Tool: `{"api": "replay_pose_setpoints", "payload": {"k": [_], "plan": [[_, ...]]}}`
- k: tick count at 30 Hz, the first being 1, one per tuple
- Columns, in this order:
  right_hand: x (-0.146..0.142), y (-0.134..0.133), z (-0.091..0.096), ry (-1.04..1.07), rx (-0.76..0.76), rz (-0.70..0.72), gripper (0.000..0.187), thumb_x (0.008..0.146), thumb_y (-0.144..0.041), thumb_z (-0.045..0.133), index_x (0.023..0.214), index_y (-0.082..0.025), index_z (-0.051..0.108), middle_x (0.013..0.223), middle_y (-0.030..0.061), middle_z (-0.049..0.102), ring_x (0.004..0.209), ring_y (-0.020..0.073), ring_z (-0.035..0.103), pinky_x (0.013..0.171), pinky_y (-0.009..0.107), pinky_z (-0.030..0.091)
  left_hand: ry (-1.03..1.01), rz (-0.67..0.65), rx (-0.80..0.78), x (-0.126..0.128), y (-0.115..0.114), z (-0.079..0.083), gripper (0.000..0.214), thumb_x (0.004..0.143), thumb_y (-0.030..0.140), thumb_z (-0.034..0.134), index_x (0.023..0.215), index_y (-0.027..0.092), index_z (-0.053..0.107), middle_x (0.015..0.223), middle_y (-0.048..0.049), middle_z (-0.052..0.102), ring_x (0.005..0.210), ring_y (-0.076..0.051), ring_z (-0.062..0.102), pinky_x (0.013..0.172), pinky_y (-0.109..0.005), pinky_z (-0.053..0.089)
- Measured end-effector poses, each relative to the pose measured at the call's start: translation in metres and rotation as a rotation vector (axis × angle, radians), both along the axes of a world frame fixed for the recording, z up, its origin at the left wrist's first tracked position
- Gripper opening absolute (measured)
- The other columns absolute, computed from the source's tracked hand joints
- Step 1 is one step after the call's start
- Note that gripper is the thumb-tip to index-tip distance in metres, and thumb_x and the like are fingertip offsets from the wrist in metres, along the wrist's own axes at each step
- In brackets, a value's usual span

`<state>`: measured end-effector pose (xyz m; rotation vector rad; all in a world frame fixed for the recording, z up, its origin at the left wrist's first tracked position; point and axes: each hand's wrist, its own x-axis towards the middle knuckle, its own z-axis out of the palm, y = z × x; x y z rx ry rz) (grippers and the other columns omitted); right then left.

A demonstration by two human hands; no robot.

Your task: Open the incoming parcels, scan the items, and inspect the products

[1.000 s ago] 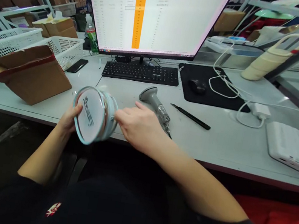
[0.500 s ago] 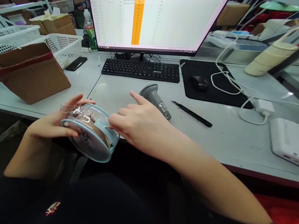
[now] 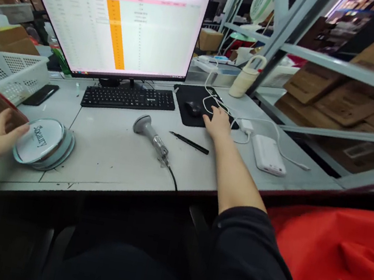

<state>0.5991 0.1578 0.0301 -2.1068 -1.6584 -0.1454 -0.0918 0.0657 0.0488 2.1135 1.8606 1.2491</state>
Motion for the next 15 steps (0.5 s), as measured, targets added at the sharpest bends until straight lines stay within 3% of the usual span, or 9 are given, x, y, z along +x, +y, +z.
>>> {"api": "replay_pose_setpoints", "payload": {"k": [2, 5, 7, 9, 11, 15], "plan": [[-0.01, 0.018, -0.005, -0.007, 0.039, 0.056, 0.065, 0.102, -0.043, 0.049, 0.156, -0.007, 0.049, 0.16, 0.0248, 0.046, 0.149, 0.0377, 0.043, 0.122, 0.052, 0.036, 0.136, 0.013, 0.002, 0.036, -0.021, 0.016, 0.081, 0.08, 0.075, 0.068, 0.152, 0.042, 0.051, 0.153, -0.0015, 0.06, 0.14, -0.05, 0.053, 0.12, -0.074, 0.036], [-0.031, 0.047, -0.007, -0.018, 0.05, 0.108, 0.065, 0.101, -0.048, 0.05, 0.154, -0.011, 0.052, 0.161, 0.0233, 0.046, 0.147, 0.0388, 0.042, 0.119, 0.053, 0.039, 0.273, -0.354, -0.051, 0.107, -0.05, 0.023, 0.065, 0.09, 0.059, 0.067, 0.15, 0.039, 0.056, 0.158, -0.0053, 0.055, 0.149, -0.043, 0.047, 0.125, -0.065, 0.036], [-0.04, 0.061, -0.007, -0.028, 0.037, 0.115, 0.063, 0.1, -0.05, 0.051, 0.151, -0.014, 0.057, 0.159, 0.0233, 0.048, 0.143, 0.0411, 0.046, 0.115, 0.057, 0.043, 0.397, -0.458, -0.114, 0.137, -0.056, 0.015, 0.055, 0.091, 0.051, 0.068, 0.144, 0.036, 0.063, 0.153, -0.008, 0.06, 0.147, -0.042, 0.05, 0.125, -0.065, 0.034], [-0.043, 0.069, -0.008, -0.034, 0.023, 0.115, 0.059, 0.099, -0.049, 0.052, 0.147, -0.015, 0.061, 0.156, 0.0229, 0.052, 0.137, 0.0423, 0.05, 0.109, 0.059, 0.047, 0.487, -0.439, -0.164, 0.142, -0.052, 0.004, 0.044, 0.092, 0.047, 0.067, 0.133, 0.032, 0.071, 0.133, -0.0105, 0.073, 0.13, -0.04, 0.064, 0.125, -0.066, 0.032], [-0.042, 0.072, -0.012, -0.045, 0.017, 0.108, 0.056, 0.099, -0.046, 0.052, 0.146, -0.016, 0.063, 0.153, 0.0226, 0.054, 0.132, 0.042, 0.054, 0.107, 0.059, 0.049, 0.516, -0.356, -0.192, 0.125, -0.043, -0.004, 0.033, 0.093, 0.046, 0.064, 0.119, 0.03, 0.076, 0.108, -0.0098, 0.079, 0.106, -0.036, 0.074, 0.124, -0.065, 0.032], [-0.038, 0.075, -0.019, -0.084, 0.015, 0.084, 0.056, 0.1, -0.041, 0.05, 0.148, -0.016, 0.061, 0.153, 0.0228, 0.054, 0.129, 0.042, 0.055, 0.105, 0.057, 0.049, 0.483, -0.244, -0.191, 0.086, -0.022, -0.003, 0.029, 0.094, 0.048, 0.059, 0.1, 0.029, 0.079, 0.084, -0.0062, 0.079, 0.083, -0.031, 0.074, 0.122, -0.06, 0.038]]}}
